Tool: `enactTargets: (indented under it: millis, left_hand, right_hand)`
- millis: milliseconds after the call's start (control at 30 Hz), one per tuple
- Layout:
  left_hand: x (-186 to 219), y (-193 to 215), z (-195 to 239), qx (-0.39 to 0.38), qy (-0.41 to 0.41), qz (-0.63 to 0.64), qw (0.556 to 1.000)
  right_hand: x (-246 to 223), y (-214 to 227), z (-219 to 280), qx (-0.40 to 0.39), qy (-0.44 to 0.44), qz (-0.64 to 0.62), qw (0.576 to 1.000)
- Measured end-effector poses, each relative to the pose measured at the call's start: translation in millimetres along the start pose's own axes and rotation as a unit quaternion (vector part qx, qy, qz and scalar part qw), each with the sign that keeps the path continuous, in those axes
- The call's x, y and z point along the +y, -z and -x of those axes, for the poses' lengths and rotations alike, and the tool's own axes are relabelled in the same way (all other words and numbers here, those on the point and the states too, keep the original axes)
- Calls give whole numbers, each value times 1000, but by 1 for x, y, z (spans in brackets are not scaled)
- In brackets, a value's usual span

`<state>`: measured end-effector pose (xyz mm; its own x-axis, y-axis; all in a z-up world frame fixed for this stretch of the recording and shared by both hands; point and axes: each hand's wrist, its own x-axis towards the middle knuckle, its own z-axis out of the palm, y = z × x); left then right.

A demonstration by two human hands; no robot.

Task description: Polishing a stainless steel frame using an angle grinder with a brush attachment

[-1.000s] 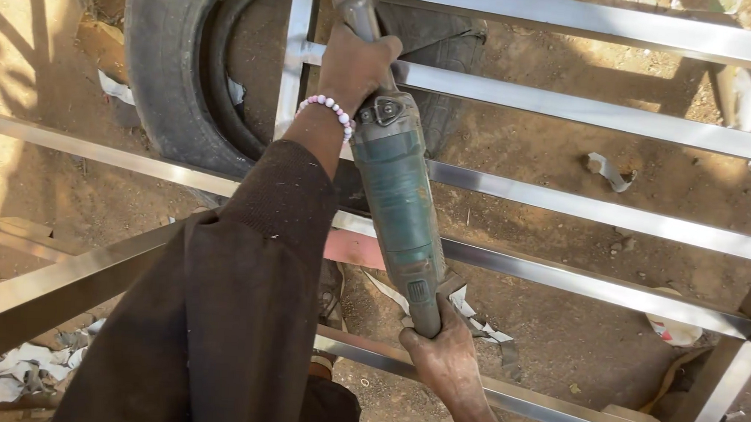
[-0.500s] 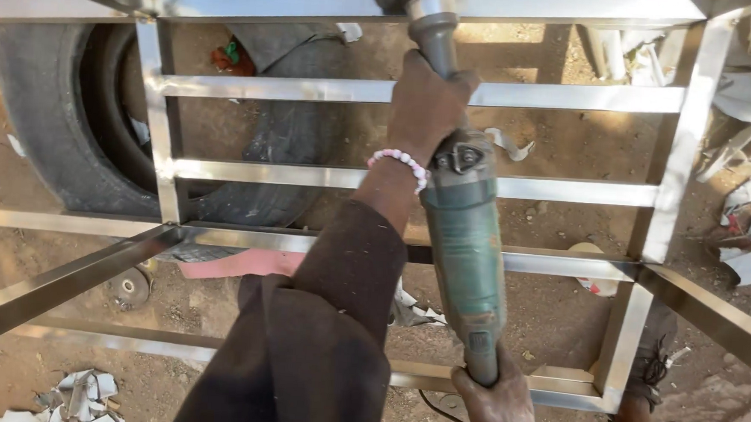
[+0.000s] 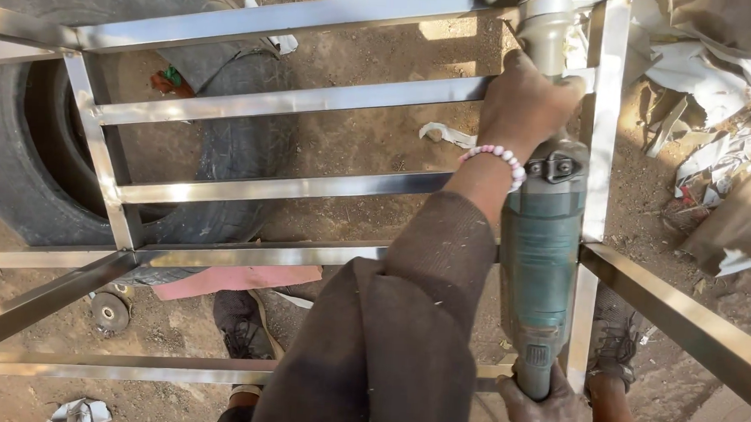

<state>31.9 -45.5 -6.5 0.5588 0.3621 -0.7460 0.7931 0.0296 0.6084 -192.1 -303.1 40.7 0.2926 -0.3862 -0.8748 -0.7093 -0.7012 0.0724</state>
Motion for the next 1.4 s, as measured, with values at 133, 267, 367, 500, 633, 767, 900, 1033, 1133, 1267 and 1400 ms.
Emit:
enactTargets:
  millis: [133,267,367,500,633,767,900,1033,1133,1267,1400]
  left_hand:
    - [-9,75,35,40,56,46,997]
    - [-76,148,25,96,35,65,993]
    - [-124,218,23,170,58,64,982]
    - [-183,307,28,234,51,89,967]
    - [-228,378,25,276,36,93,956]
    - [-217,390,56,288,85,83,950]
    - [-190,327,97,275,105,62,954]
    - [-160,228,114,213,85,36,973]
    - [-129,150,108,136,72,24,988]
    - [-79,65,107,32,114,66,991]
    - [-46,-1,88,-18,33,-22,999]
  right_hand:
    - [-14,-32,27,-19,12,120,993]
    - [-45,-78,67,-68,31,172,982]
    - [-60,-124,90,-102,117,178,972]
    - [-88,-180,128,-186,153,219,946]
    - [-105,-221,158,-221,185,217,933]
    - [-84,-229,162,-202,239,211,926]
    - [-22,-200,153,-170,178,161,956]
    - [54,-162,117,-71,84,113,987]
    - [95,-129,87,-42,51,35,997]
    - [123,-83,60,0,10,-79,997]
    - [113,-56,42,32,-47,-51,997]
